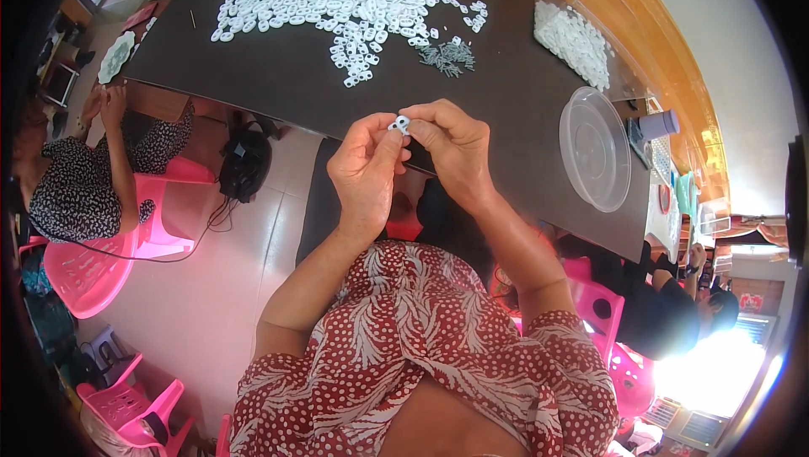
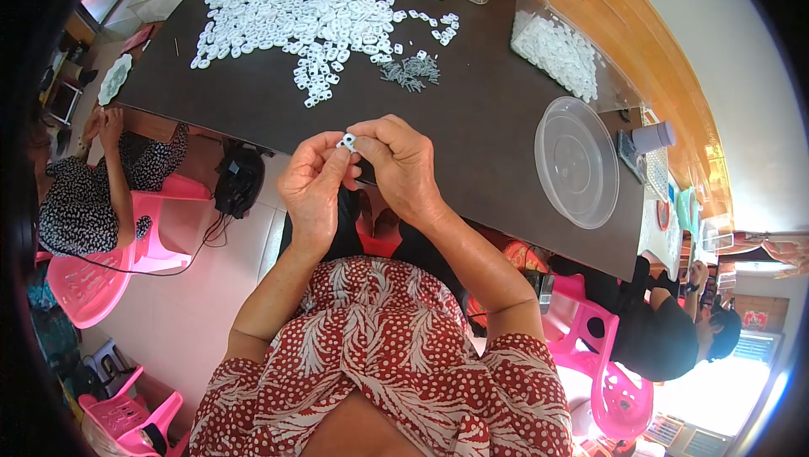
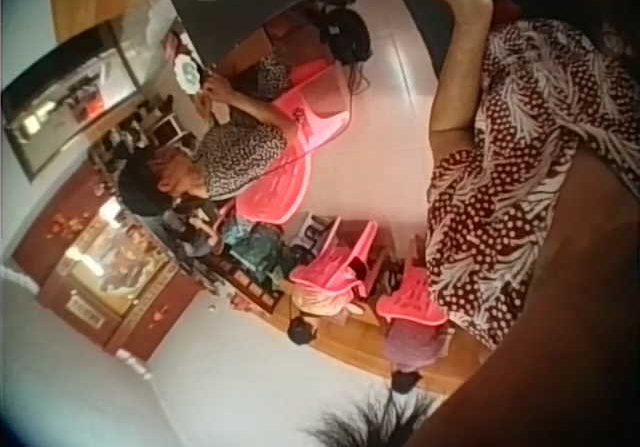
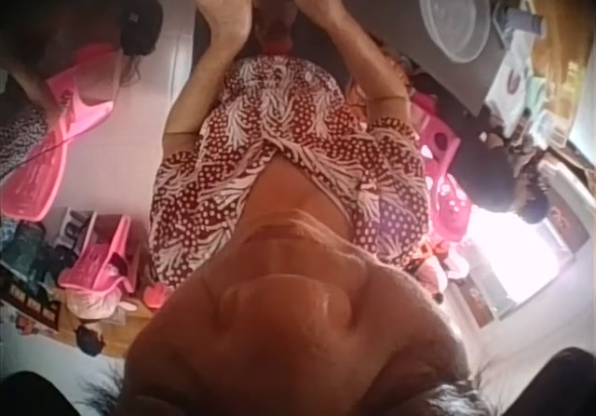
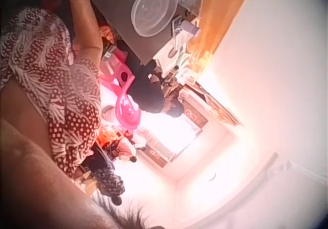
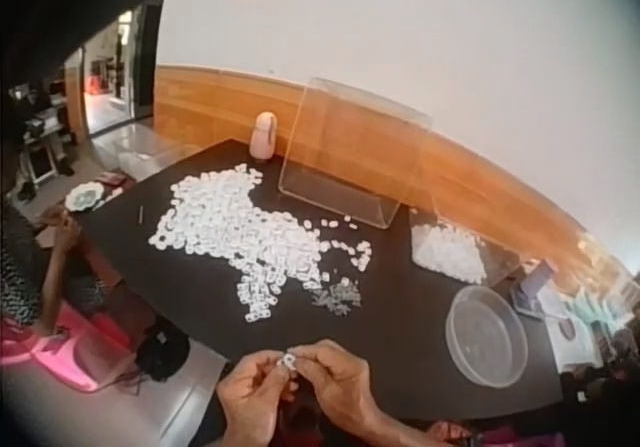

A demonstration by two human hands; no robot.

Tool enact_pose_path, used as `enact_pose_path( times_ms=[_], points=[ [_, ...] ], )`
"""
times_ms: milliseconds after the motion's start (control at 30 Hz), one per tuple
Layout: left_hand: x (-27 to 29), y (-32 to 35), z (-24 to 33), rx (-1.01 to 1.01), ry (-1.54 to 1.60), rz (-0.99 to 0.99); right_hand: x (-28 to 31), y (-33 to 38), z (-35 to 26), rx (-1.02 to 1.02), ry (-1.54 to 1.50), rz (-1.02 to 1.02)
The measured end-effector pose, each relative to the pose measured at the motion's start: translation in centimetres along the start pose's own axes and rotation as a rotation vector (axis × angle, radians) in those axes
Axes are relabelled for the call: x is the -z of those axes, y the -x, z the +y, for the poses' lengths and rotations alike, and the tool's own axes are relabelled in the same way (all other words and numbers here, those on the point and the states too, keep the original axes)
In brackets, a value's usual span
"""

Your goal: Assembling small plastic components by manually inserting metal pins.

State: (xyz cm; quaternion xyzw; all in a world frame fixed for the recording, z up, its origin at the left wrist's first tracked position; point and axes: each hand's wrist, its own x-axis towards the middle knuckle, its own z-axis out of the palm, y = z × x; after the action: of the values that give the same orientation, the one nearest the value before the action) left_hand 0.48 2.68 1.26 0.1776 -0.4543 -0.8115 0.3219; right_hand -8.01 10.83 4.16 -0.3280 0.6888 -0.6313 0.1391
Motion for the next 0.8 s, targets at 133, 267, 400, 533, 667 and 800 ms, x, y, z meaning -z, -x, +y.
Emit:
enact_pose_path(
  times_ms=[133, 267, 400, 533, 667, 800],
  points=[
    [0.1, -0.05, 0.04, 0.018, -0.022, -0.014, 0.08, -0.04, 0.3, 0.036, 0.06, -0.011],
    [0.08, -0.14, 0.12, 0.07, 0.051, -0.032, 0.21, 0.08, 0.48, 0.008, 0.038, -0.017],
    [-0.04, -0.19, 0.04, 0.057, 0.053, -0.035, 0.18, 0.16, 0.85, 0.128, 0.183, -0.002],
    [-0.25, -0.34, 0.18, 0.061, 0.016, -0.033, 0.3, 0.34, 0.5, 0.109, 0.234, 0.016],
    [-0.33, -0.53, 0.47, 0.094, 0.034, -0.023, 0.42, 0.54, 0.6, 0.221, 0.326, 0.011],
    [-0.42, -0.91, 0.3, 0.149, 0.106, 0.047, 0.33, 0.77, 0.41, 0.282, 0.359, -0.001]
  ],
)
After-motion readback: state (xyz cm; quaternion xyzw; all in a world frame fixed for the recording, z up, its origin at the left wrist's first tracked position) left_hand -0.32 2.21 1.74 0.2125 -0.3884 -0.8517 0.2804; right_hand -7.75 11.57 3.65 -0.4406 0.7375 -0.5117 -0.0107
